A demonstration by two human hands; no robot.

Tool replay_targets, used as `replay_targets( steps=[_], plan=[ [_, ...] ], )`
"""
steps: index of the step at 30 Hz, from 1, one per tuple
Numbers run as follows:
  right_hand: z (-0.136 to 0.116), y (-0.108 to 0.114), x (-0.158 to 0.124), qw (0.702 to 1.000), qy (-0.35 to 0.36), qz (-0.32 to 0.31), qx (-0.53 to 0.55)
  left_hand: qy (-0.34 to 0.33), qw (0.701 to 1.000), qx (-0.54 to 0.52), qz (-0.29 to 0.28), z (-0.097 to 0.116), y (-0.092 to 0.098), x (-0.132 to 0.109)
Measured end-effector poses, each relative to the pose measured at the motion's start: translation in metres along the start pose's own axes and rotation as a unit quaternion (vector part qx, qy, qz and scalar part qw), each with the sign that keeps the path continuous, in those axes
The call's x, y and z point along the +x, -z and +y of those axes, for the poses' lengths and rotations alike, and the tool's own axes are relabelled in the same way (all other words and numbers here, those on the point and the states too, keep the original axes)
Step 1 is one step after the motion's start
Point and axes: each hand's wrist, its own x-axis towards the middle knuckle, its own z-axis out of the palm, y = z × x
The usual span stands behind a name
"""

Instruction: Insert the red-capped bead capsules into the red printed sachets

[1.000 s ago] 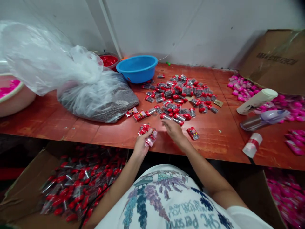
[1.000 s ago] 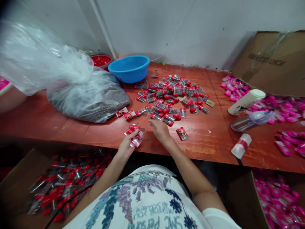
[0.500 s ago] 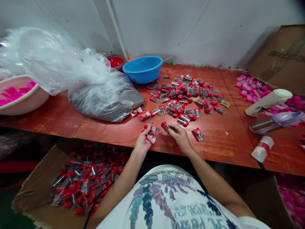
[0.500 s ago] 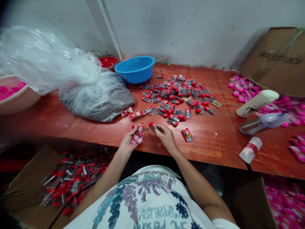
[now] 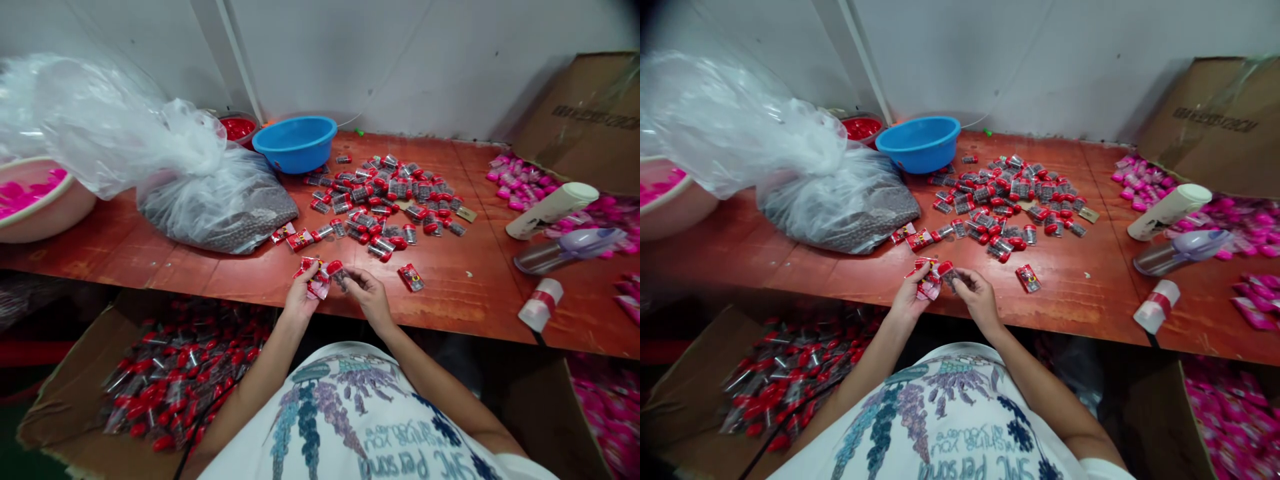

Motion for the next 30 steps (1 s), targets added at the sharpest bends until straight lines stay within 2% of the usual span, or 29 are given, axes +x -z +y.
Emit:
replay_targets(
  steps=[9, 16, 20, 22, 26, 30],
  plan=[
    [-0.006, 0.0, -0.005, 1.0, 0.003, 0.003, 0.012, -0.015, 1.0, 0.01, -0.003, 0.002, 0.0, -0.003],
    [0.001, -0.001, -0.003, 1.0, -0.006, 0.001, 0.009, -0.034, 0.999, 0.031, -0.012, -0.003, 0.002, 0.0],
    [0.004, 0.0, -0.004, 0.998, -0.048, -0.047, 0.005, -0.069, 0.994, 0.082, -0.027, -0.003, 0.004, 0.0],
    [0.004, 0.0, -0.005, 0.997, -0.052, -0.05, 0.003, -0.092, 0.989, 0.103, -0.047, -0.002, 0.006, -0.002],
    [0.002, 0.001, -0.004, 0.999, -0.033, -0.034, 0.004, -0.141, 0.974, 0.157, -0.082, -0.002, 0.008, -0.008],
    [0.001, 0.004, -0.004, 0.999, 0.004, -0.048, -0.025, -0.177, 0.952, 0.227, -0.105, -0.002, 0.009, -0.015]
  ],
)
